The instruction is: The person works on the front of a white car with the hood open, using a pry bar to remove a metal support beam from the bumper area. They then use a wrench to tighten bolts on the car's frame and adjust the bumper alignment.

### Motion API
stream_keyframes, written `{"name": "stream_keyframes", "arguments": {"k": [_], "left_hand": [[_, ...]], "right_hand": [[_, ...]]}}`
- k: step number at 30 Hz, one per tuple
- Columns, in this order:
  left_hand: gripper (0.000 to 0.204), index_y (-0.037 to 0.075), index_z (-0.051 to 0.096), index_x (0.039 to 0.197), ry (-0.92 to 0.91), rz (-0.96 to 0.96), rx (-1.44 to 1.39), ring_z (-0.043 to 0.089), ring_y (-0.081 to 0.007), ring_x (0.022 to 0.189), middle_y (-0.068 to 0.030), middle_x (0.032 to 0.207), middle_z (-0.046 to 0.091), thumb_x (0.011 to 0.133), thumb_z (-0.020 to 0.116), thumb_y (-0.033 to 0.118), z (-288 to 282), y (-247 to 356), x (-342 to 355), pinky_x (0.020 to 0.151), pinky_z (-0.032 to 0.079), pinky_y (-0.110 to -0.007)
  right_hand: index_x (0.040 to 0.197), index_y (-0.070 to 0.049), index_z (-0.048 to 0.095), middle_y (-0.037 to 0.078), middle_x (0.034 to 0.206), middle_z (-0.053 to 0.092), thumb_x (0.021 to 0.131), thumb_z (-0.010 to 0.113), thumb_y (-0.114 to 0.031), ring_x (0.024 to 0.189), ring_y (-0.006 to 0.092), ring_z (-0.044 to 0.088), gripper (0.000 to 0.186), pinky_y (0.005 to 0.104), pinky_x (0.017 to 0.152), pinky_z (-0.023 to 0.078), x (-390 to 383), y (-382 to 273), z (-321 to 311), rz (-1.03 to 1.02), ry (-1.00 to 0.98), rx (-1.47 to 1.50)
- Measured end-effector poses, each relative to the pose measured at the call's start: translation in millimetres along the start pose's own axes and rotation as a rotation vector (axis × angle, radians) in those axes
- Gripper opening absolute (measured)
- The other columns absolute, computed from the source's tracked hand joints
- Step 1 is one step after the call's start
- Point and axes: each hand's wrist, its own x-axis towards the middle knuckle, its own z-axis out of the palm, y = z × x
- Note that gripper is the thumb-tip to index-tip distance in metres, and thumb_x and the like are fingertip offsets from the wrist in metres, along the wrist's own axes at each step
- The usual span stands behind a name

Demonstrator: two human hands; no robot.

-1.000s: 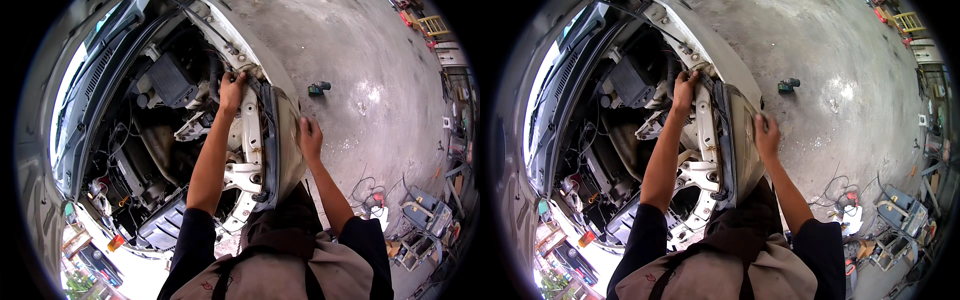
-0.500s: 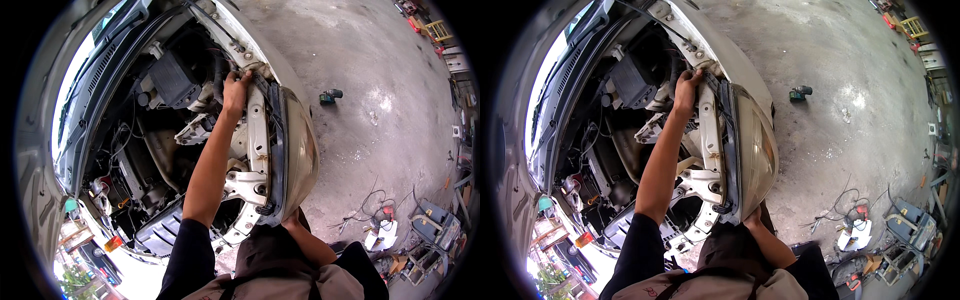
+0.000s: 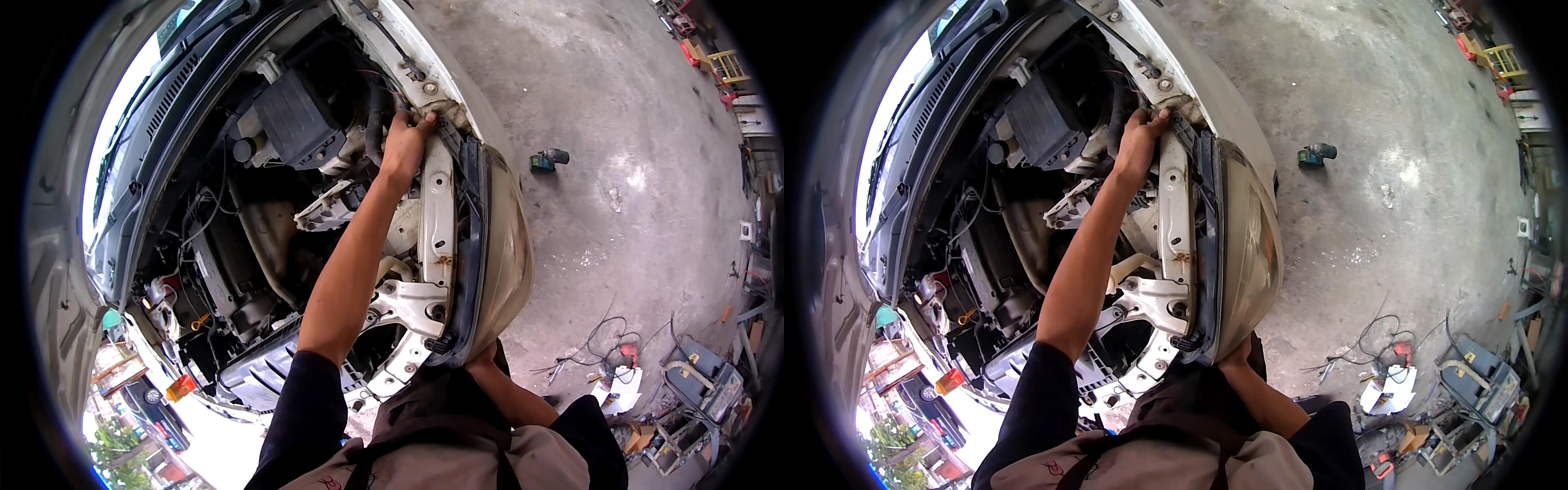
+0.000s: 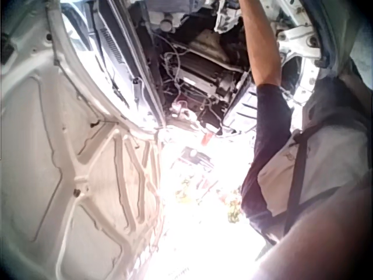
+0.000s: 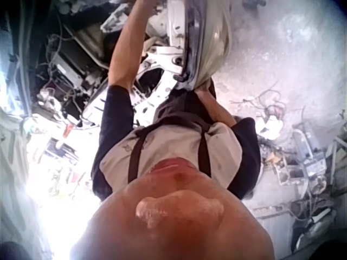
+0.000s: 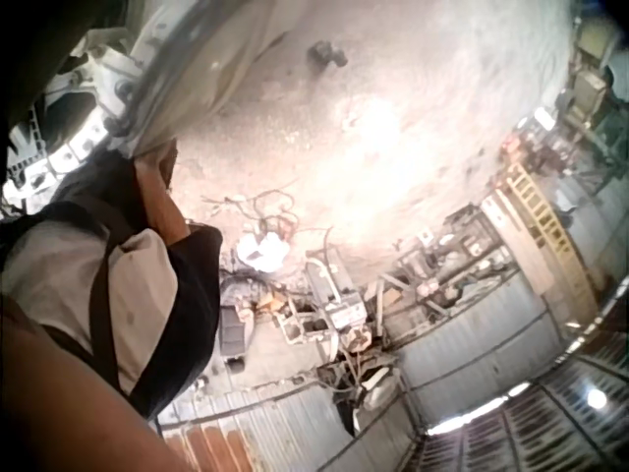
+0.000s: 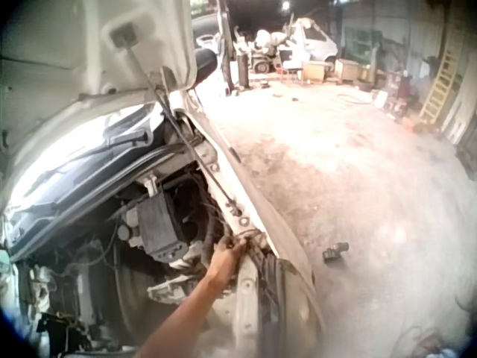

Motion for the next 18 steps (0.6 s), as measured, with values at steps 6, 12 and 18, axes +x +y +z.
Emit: {"name": "stream_keyframes", "arguments": {"k": [6,12,18], "left_hand": [[0.045,-0.006,0.054,0.111,0.029,0.006,0.050,0.057,-0.0199,0.090,-0.0154,0.101,0.063,0.092,0.061,0.034,0.2,-3.1,1.1,0.084,0.044,-0.031],[0.049,-0.008,0.053,0.113,0.014,0.017,-0.009,0.061,-0.0255,0.093,-0.0205,0.103,0.064,0.088,0.065,0.032,3.5,-7.8,8.2,0.085,0.046,-0.034],[0.048,-0.009,0.054,0.115,0.044,0.038,-0.211,0.064,-0.0309,0.098,-0.0239,0.105,0.066,0.084,0.069,0.024,4.4,-7.7,-0.2,0.089,0.047,-0.036]], "right_hand": [[0.135,-0.006,0.049,0.011,0.136,0.054,0.087,0.057,-0.050,0.123,0.0288,0.053,0.066,0.0377,0.104,0.042,4.1,0.9,10.2,-0.026,0.019,-0.048],[0.134,-0.006,0.050,0.012,0.136,0.054,0.084,0.060,-0.052,0.123,0.0290,0.053,0.069,0.0367,0.104,0.042,9.1,-1.5,14.4,-0.058,0.052,-0.118],[0.133,-0.005,0.051,0.012,0.136,0.054,0.081,0.064,-0.054,0.124,0.0291,0.053,0.073,0.0357,0.104,0.042,3.0,-3.6,3.8,-0.274,0.112,-1.099]]}}
